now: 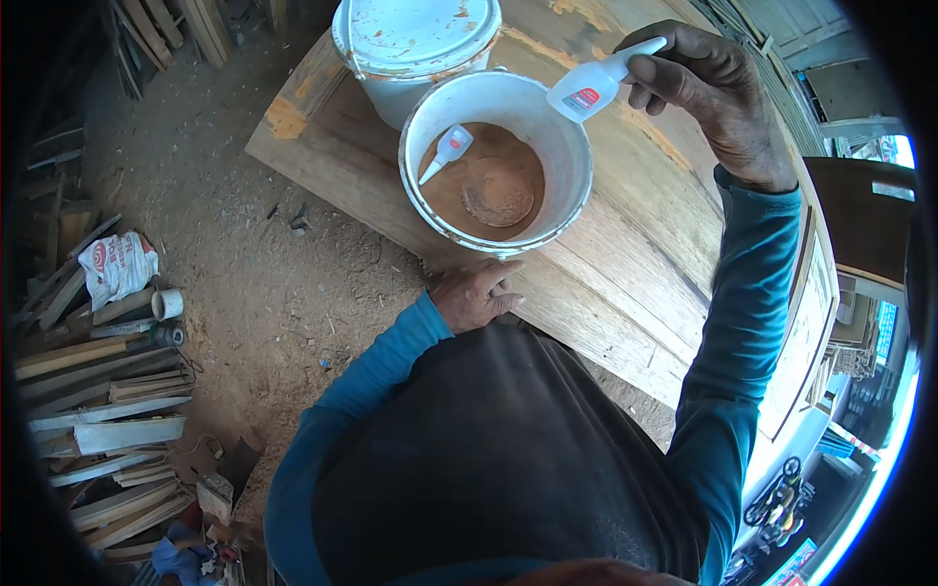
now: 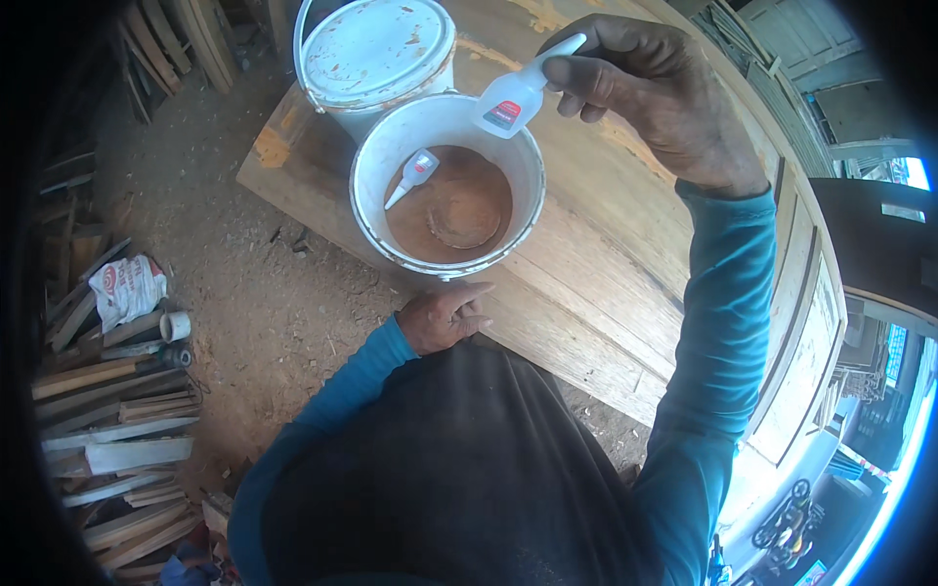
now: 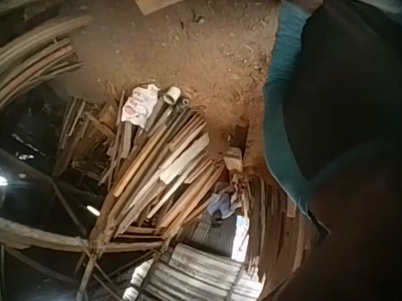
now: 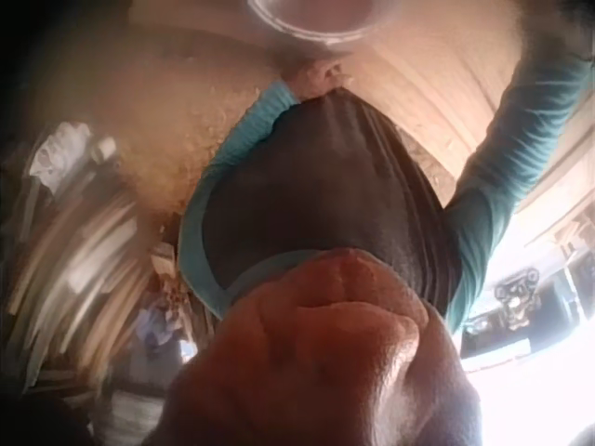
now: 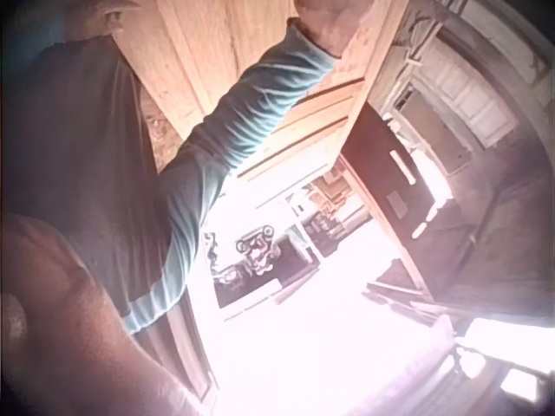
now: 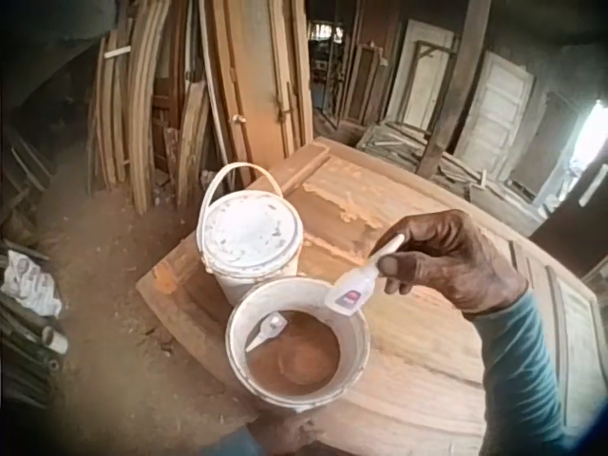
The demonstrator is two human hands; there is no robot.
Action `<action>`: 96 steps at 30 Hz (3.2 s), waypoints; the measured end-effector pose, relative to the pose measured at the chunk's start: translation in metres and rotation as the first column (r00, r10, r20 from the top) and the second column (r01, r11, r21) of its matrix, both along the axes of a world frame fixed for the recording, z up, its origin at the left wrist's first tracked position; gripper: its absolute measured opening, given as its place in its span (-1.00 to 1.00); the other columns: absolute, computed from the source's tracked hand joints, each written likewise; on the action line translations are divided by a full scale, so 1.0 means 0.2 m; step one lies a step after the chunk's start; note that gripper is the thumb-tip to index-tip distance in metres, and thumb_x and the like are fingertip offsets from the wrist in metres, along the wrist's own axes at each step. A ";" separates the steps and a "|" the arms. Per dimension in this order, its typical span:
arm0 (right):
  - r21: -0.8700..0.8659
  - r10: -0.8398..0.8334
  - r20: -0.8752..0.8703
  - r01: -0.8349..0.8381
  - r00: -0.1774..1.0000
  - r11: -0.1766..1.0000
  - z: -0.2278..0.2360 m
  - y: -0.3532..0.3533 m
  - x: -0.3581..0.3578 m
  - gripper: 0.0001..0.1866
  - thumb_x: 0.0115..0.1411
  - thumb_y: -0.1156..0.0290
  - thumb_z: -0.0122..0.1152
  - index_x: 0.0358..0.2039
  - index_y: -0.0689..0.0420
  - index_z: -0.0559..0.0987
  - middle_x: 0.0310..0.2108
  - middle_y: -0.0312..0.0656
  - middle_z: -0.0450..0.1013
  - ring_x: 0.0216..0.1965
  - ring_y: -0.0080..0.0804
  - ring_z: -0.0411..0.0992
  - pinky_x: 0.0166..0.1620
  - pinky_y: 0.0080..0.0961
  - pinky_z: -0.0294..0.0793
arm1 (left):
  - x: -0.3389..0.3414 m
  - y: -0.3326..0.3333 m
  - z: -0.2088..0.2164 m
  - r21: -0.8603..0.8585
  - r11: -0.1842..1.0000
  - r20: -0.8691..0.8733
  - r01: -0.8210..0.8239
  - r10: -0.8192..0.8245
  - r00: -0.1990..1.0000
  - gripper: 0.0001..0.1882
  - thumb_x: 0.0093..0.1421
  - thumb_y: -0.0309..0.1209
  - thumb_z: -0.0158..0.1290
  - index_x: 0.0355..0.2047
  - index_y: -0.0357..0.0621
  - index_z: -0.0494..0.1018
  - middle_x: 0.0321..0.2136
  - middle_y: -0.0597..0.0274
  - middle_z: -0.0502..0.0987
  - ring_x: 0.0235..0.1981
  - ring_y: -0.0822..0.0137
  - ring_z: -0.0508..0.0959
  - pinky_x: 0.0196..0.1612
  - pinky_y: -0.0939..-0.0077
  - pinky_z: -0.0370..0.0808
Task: The person fills cracks in a wooden door by applying glue from a small bottle into a groove, then pressing and smoothing a small wooden sliver into the groove with a putty knife and by hand.
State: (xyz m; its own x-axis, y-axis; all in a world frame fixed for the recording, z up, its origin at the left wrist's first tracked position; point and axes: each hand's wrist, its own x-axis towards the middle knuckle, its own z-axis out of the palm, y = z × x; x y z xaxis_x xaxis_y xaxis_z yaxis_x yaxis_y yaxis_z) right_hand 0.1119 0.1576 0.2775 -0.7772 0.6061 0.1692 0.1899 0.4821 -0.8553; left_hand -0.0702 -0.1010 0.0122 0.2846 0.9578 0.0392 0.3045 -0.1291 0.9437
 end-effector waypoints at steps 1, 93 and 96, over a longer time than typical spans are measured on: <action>0.022 -0.024 0.024 0.024 0.999 0.999 0.02 -0.01 0.02 -0.79 0.36 0.34 0.36 -0.12 0.22 0.71 -0.42 -0.30 0.58 -0.39 -0.63 0.48 -0.26 -0.58 0.52 | 0.01 0.01 0.00 0.021 1.000 -0.015 0.021 -0.020 1.000 -0.45 0.31 -0.24 0.27 0.21 -0.28 0.46 -0.34 0.11 0.58 -0.34 0.17 0.58 -0.18 0.28 0.55; -0.025 -0.919 0.184 0.937 0.348 0.349 -0.25 -1.67 1.37 -0.59 0.37 0.08 0.35 -0.31 0.25 0.61 -0.54 -0.34 0.41 -0.47 -0.63 0.34 -0.39 -0.57 0.30 | 1.40 0.16 0.61 0.616 0.734 0.116 0.285 -0.443 0.889 -0.61 0.13 -0.56 0.36 -0.04 -0.12 0.54 -0.20 0.13 0.62 -0.25 0.15 0.68 -0.30 0.27 0.65; -0.168 -0.877 0.293 0.924 0.380 0.344 -0.41 -1.65 1.33 -0.49 0.44 -0.02 0.21 -0.37 0.24 0.58 -0.58 -0.34 0.35 -0.49 -0.62 0.27 -0.42 -0.53 0.27 | 1.29 0.12 0.48 0.587 0.766 0.075 0.262 -0.374 0.925 -0.60 0.11 -0.57 0.37 -0.04 -0.12 0.54 -0.19 0.12 0.62 -0.23 0.10 0.68 -0.29 0.24 0.65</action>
